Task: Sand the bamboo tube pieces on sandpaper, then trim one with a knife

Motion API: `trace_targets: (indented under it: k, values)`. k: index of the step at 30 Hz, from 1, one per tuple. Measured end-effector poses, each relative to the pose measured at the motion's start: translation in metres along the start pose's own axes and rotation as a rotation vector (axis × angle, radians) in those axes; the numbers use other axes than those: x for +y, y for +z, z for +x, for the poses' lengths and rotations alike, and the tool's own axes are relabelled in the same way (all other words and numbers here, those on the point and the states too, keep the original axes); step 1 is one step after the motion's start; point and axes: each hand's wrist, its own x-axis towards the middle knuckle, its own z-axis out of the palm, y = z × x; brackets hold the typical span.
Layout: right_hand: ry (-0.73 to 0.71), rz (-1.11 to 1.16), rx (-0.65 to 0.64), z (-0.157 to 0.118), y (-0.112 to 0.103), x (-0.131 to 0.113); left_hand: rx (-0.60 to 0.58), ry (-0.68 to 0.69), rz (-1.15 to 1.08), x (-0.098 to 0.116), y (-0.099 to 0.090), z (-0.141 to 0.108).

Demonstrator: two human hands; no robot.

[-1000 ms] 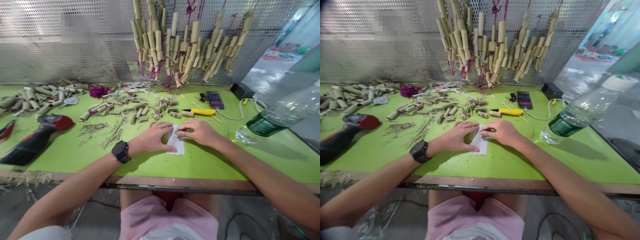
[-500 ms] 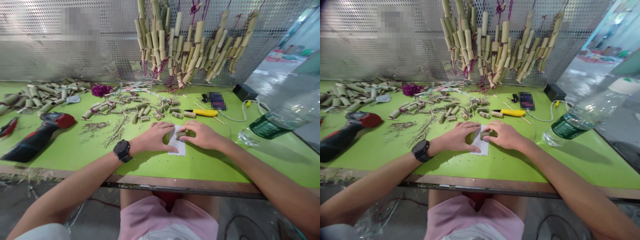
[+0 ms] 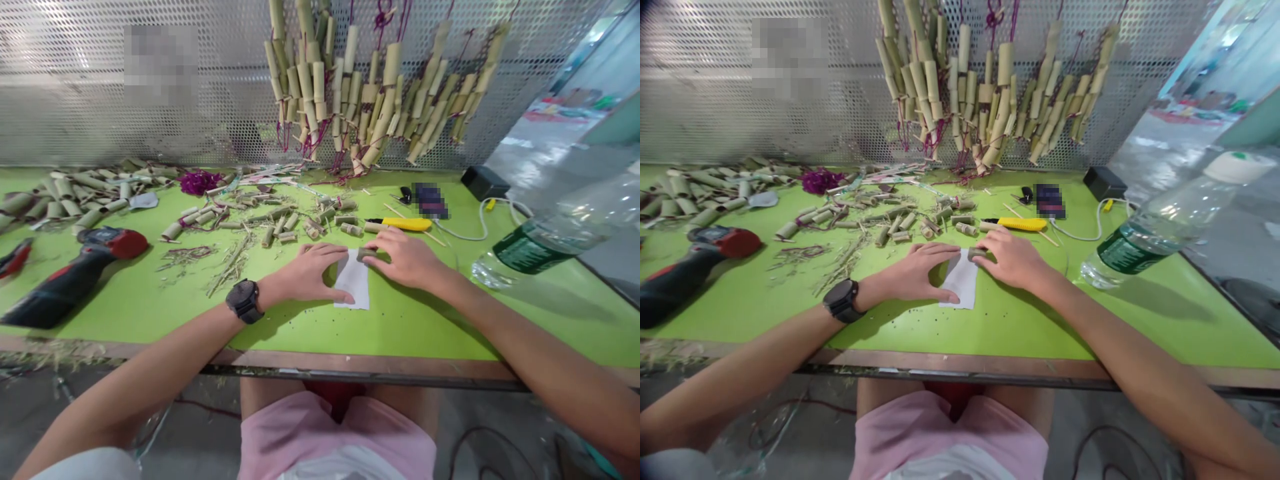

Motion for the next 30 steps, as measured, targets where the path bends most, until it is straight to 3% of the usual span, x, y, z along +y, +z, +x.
trace_targets:
  k: [6,12,17,22,27,30]
  values:
    - [-0.089,0.108,-0.098,-0.004,0.003,-0.014,-0.013,0.007,-0.01,0.001,-0.001,0.0]
    - [0.008,-0.005,0.001,-0.002,0.0,-0.005,-0.012,0.008,-0.01,0.001,-0.001,0.001]
    - [-0.12,0.054,-0.134,-0.006,-0.003,-0.013,-0.038,0.027,-0.005,0.0,-0.002,0.0]
    - [-0.007,-0.028,-0.038,-0.002,-0.002,-0.005,-0.026,0.018,-0.004,0.0,-0.002,0.001]
    - [-0.121,0.081,-0.123,-0.004,-0.001,-0.014,-0.047,0.031,-0.003,0.0,-0.002,0.001]
    - [-0.045,0.035,-0.092,-0.002,-0.002,-0.012,-0.035,0.032,0.01,0.001,-0.002,0.001]
